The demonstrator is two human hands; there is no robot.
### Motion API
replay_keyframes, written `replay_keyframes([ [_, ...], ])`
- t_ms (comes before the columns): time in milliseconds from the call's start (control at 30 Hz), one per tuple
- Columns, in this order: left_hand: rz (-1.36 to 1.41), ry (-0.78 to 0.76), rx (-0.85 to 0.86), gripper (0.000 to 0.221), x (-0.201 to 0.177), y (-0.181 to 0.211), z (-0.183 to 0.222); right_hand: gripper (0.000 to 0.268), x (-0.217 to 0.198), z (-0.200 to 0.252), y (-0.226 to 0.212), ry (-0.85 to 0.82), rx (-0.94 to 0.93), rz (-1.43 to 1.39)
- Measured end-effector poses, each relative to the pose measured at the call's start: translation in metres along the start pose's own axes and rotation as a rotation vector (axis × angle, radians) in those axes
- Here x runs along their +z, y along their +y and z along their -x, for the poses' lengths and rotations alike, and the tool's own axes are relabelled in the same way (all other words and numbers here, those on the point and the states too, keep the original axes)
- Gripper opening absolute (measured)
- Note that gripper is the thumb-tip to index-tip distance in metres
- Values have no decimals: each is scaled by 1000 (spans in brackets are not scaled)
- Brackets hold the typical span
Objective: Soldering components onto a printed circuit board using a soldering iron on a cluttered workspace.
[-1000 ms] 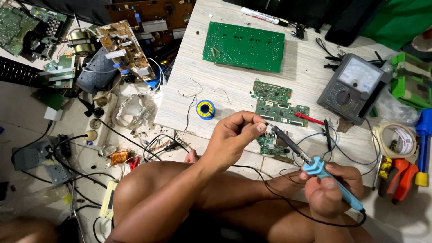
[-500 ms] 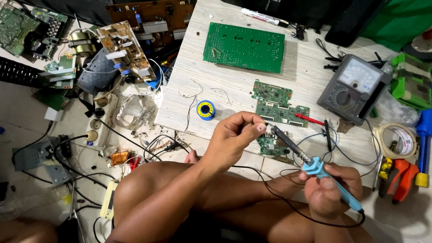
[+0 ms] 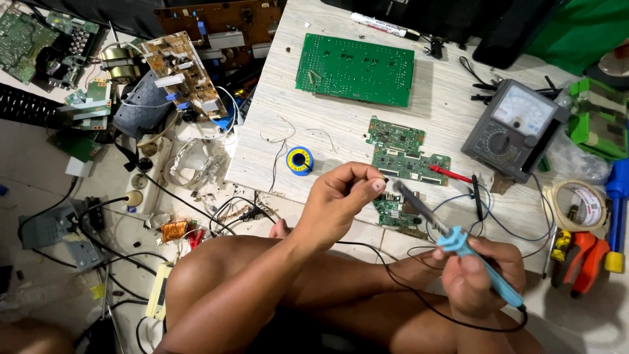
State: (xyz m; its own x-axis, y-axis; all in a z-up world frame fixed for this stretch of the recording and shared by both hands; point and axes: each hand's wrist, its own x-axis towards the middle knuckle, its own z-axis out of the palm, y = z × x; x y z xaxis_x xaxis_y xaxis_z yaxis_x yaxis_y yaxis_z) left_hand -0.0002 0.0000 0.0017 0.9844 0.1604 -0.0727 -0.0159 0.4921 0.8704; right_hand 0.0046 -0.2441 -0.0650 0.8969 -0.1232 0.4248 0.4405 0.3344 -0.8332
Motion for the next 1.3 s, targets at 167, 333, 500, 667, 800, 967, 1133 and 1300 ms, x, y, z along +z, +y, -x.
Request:
replay_keyframes([
  [167,-31,14,-10,10,-1,4,0,18,8,0,-2,138,-4,227],
  [333,-62,36,-23,9,-4,11,-1,45,-22,-25,-1,195,-266,380],
  [500,-31,94,-56,6,-2,19,-2,24,33,-6,-32,-26,-14,622],
  [667,-83,-47,-43,6,-3,5,3,31,10,-5,-12,-67,-173,269],
  [800,5,-142,-231,6,15,-1,7,18,19,-4,-10,-166,-80,96],
  [967,170,-131,-162,12,26,-30,15,33,11,-16,-6,-240,-247,194],
  [1133,211,-167,-160,13,33,-44,15,38,8,-15,-4,-260,-270,188],
  [1300,260,-156,-193,13,41,-46,19,40,13,-15,-5,-278,-327,212],
])
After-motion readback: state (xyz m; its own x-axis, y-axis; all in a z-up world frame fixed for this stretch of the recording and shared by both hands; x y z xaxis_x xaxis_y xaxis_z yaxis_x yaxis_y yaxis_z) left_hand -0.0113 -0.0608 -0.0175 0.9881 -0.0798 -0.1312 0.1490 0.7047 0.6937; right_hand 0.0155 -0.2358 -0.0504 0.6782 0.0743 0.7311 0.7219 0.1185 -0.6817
